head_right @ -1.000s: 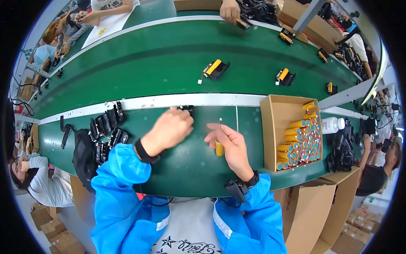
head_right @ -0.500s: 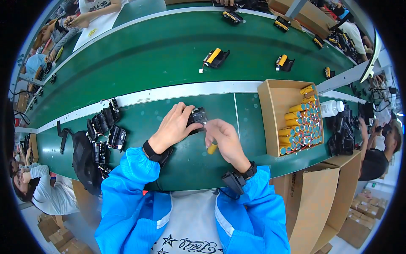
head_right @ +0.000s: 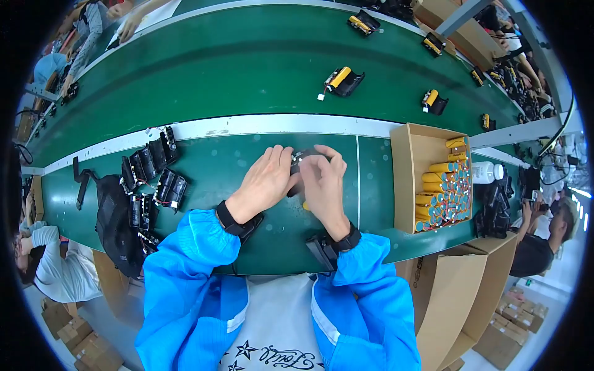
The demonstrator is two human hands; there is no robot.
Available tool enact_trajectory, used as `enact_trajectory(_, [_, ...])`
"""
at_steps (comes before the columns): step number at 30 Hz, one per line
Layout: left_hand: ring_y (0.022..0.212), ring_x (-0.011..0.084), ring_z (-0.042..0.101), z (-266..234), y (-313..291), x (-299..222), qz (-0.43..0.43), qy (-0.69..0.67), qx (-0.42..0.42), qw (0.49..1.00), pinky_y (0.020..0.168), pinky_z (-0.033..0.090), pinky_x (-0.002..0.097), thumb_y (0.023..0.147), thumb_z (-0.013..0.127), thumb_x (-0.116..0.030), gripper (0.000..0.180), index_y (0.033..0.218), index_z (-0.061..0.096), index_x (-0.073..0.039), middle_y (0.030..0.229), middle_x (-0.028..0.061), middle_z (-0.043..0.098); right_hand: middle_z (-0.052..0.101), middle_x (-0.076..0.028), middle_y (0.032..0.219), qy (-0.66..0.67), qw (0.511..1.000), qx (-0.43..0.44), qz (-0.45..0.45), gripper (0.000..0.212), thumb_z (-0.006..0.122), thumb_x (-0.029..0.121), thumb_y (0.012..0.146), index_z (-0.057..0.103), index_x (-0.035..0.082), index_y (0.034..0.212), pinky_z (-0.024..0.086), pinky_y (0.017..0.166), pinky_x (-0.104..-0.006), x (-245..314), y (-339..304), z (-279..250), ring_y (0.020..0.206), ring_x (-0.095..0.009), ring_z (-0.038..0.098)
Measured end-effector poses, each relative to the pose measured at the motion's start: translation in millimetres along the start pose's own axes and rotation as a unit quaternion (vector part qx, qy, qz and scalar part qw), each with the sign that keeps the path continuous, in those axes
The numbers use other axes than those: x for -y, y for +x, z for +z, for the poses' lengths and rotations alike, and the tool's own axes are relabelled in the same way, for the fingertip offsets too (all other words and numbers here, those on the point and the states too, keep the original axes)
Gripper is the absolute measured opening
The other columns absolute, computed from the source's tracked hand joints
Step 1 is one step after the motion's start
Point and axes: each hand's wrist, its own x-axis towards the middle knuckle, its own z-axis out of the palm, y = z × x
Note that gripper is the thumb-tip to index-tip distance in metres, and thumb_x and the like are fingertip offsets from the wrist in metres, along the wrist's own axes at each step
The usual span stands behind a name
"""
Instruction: The person picks up a battery and a battery case, inserts the battery into the case, and connects the wires before placing the assembled unit onto the conveyor belt.
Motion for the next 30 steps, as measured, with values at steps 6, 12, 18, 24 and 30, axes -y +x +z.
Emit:
enact_trajectory(6, [0.087,0.0308,0.057,5.8,-1.2,-1.5,-0.016,0.004,-0.007,1.0,0.075,0.05,0.0381,0.08,0.067,-0.013,0.036,0.104,0.053,0.008,0.093,0.0171,0.055,0.056,-0.011,0.126,0.049,0.994,0.047,0.087,0.01,0.067,0.016,0.089,0.069,0.007,0.093,0.038,0.101,-0.0403,-8.0,-3.0,10.2,0.119,-0.029,0.047])
enact_trajectory(12, [0.087,0.0304,0.058,3.7,-2.2,0.9,-0.006,0.004,-0.004,1.0,0.075,0.05,0.0379,0.079,0.066,-0.011,0.031,0.102,0.053,0.007,0.092,0.0166,0.056,0.056,-0.013,0.123,0.05,0.994,0.034,0.087,0.011,0.066,0.013,0.087,0.07,0.005,0.093,0.037,0.099,-0.0425,1.4,-1.0,16.5,0.114,-0.033,0.045])
enact_trajectory(18, [0.087,0.0297,0.058,5.8,-4.8,-1.1,-0.012,-0.003,0.002,1.0,0.076,0.05,0.0371,0.08,0.064,-0.01,0.028,0.101,0.053,0.006,0.092,0.0162,0.056,0.057,-0.013,0.121,0.024,0.989,0.069,0.128,0.01,0.066,0.011,0.085,0.071,0.004,0.089,0.037,0.099,-0.0425,7.5,7.3,9.5,0.114,-0.034,0.045])
enact_trajectory(24, [0.092,0.0326,0.057,9.6,-5.0,-6.1,-0.031,0.009,0.035,0.999,0.081,0.051,0.039,0.075,0.064,-0.006,0.045,0.114,0.05,0.012,0.099,0.0202,0.055,0.061,-0.015,0.117,-0.015,0.984,0.088,0.157,0.003,0.067,0.005,0.077,0.069,0.004,0.078,0.037,0.1,-0.0407,8.8,17.4,9.2,0.118,-0.031,0.047])
enact_trajectory(30, [0.091,0.032,0.058,8.7,-4.6,-7.6,-0.045,0.014,0.043,0.998,0.079,0.051,0.0384,0.074,0.064,-0.005,0.045,0.114,0.05,0.01,0.098,0.0193,0.056,0.063,-0.017,0.111,-0.026,0.986,0.084,0.141,0.003,0.066,0.003,0.073,0.068,0.003,0.075,0.04,0.097,-0.0408,6.6,21.7,11.5,0.116,-0.032,0.051])
